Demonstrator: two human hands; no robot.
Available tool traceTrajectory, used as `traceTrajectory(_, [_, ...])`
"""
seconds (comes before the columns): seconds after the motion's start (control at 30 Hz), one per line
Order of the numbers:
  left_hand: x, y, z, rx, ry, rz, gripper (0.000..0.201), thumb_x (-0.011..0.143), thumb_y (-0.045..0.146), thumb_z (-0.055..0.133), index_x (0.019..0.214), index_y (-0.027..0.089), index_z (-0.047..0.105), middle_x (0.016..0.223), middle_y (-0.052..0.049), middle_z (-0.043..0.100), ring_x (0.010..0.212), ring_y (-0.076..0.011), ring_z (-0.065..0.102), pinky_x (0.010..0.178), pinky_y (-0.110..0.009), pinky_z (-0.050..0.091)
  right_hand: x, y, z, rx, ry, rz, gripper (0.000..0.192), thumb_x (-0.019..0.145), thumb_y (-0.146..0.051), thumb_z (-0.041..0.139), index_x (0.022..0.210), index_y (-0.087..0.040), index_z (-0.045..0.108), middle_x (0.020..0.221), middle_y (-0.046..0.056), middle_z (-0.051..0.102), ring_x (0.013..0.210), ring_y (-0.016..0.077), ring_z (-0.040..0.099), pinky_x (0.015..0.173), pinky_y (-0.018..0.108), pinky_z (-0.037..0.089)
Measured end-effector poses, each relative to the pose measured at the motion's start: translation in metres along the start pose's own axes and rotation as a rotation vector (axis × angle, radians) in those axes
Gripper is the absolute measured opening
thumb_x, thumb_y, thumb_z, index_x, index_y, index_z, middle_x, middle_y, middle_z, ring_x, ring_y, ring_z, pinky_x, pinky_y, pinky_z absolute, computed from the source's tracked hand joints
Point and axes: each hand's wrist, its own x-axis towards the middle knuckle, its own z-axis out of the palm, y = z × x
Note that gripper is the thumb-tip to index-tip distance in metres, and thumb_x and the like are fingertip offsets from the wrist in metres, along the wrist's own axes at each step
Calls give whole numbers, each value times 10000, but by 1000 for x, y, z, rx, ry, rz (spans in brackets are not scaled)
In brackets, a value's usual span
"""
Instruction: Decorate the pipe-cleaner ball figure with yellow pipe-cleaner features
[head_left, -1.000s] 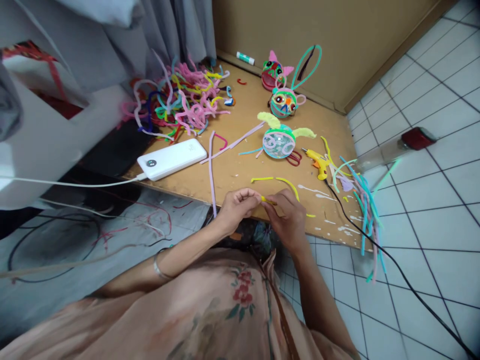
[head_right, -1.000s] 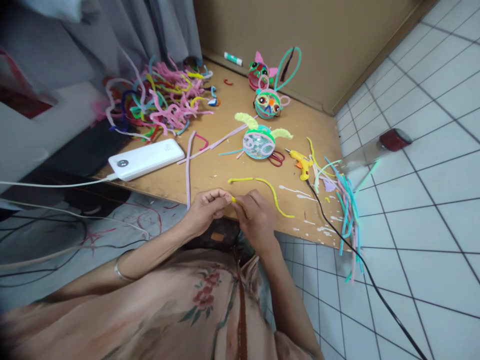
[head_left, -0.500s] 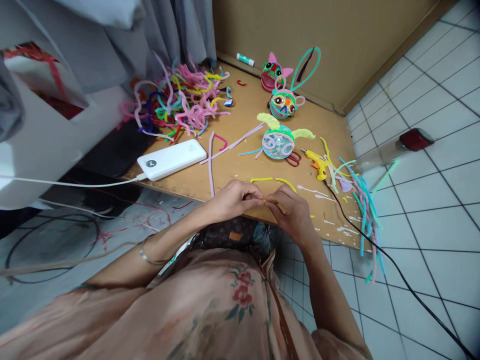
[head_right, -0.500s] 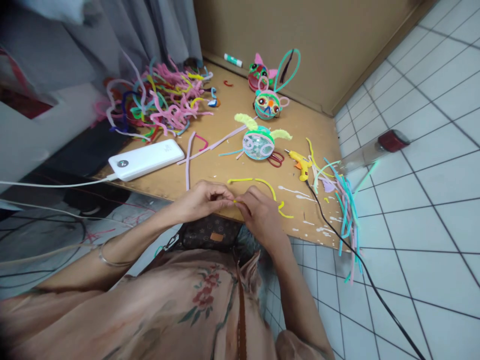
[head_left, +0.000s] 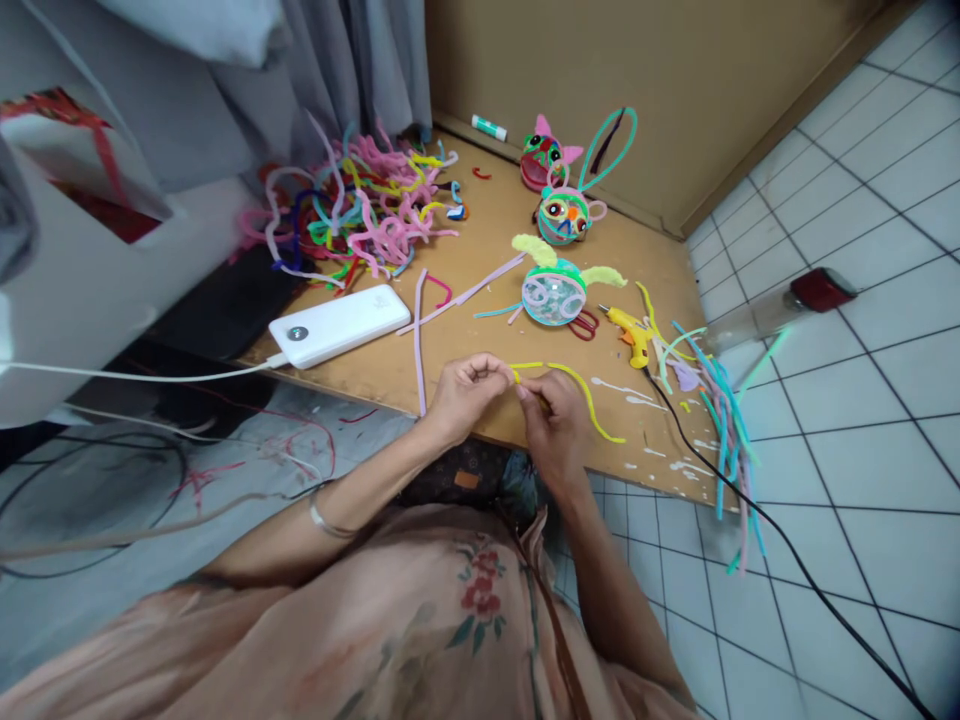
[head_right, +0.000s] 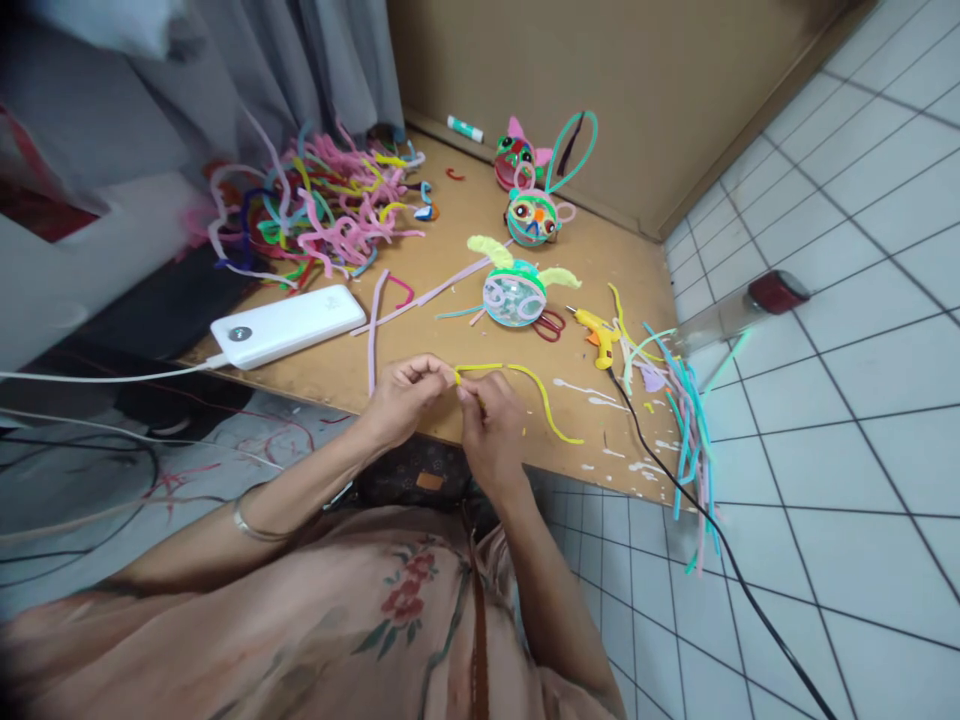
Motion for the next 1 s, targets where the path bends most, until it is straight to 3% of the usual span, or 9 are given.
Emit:
traceTrajectory(0.13, [6,6,-8,3,24,11,146,596,293,645,624,154,614,481,57,491,435,-46,310,454,-195,230,12,18,-15,60,-190,28,238,966,-303,495,917,-220,713,896,39,707,862,174,642,786,310,488])
traceTrajectory(0.17, [8,10,-12,10,30,33,135,588,279,649,623,153,617,486,53,506,432,-44,314,450,-195,229,17,27,-20,15,-178,53,270,978,-304,462,946,-213,714,913,49,706,871,179,642,790,315,489])
traceTrajectory(0.27, [15,23,-21,-69,43,95,113,573,250,646,608,157,592,459,62,470,412,-37,301,433,-190,215,26,56,-29,-317,-58,53,267,953,-264,466,1055,-180,698,989,100,686,940,221,609,849,364,473])
traceTrajectory(0.4, [22,34,-25,-289,-21,61,135,581,229,637,627,166,528,484,68,429,410,-26,279,423,-174,190,20,83,-20,-770,-219,130,226,914,-182,503,987,-146,713,951,124,655,840,218,567,723,320,426])
traceTrajectory(0.5, [27,39,-27,-352,-22,30,157,620,211,629,629,170,477,499,70,404,417,-22,264,425,-166,186,9,90,-21,-889,-262,169,268,907,-108,455,961,-148,715,920,115,643,766,186,540,623,286,352])
traceTrajectory(0.67, [40,51,-28,-369,5,46,183,669,186,613,638,174,433,522,67,393,436,-23,266,432,-166,174,3,101,-58,-1045,-239,260,278,888,-131,458,886,-121,736,886,144,644,762,205,546,609,312,320])
traceTrajectory(0.8, [57,52,-13,-380,-60,100,174,669,217,627,665,173,459,525,72,400,431,-19,265,441,-173,164,11,108,-89,-1199,-201,428,300,887,-184,462,1017,-105,722,985,197,646,863,273,577,639,345,372])
traceTrajectory(0.9, [73,41,2,-363,-181,151,191,635,257,665,663,162,501,496,86,388,415,-14,262,450,-184,167,15,107,-99,-1190,-280,378,316,845,-236,555,1096,-104,693,1065,207,637,968,315,567,739,392,428])
traceTrajectory(1.0, [89,28,9,-318,-263,156,214,621,278,691,653,153,520,500,81,412,417,-14,285,461,-197,164,16,101,-96,-1034,-212,202,359,832,-253,571,1156,-131,664,1108,183,644,1014,320,557,834,441,451])
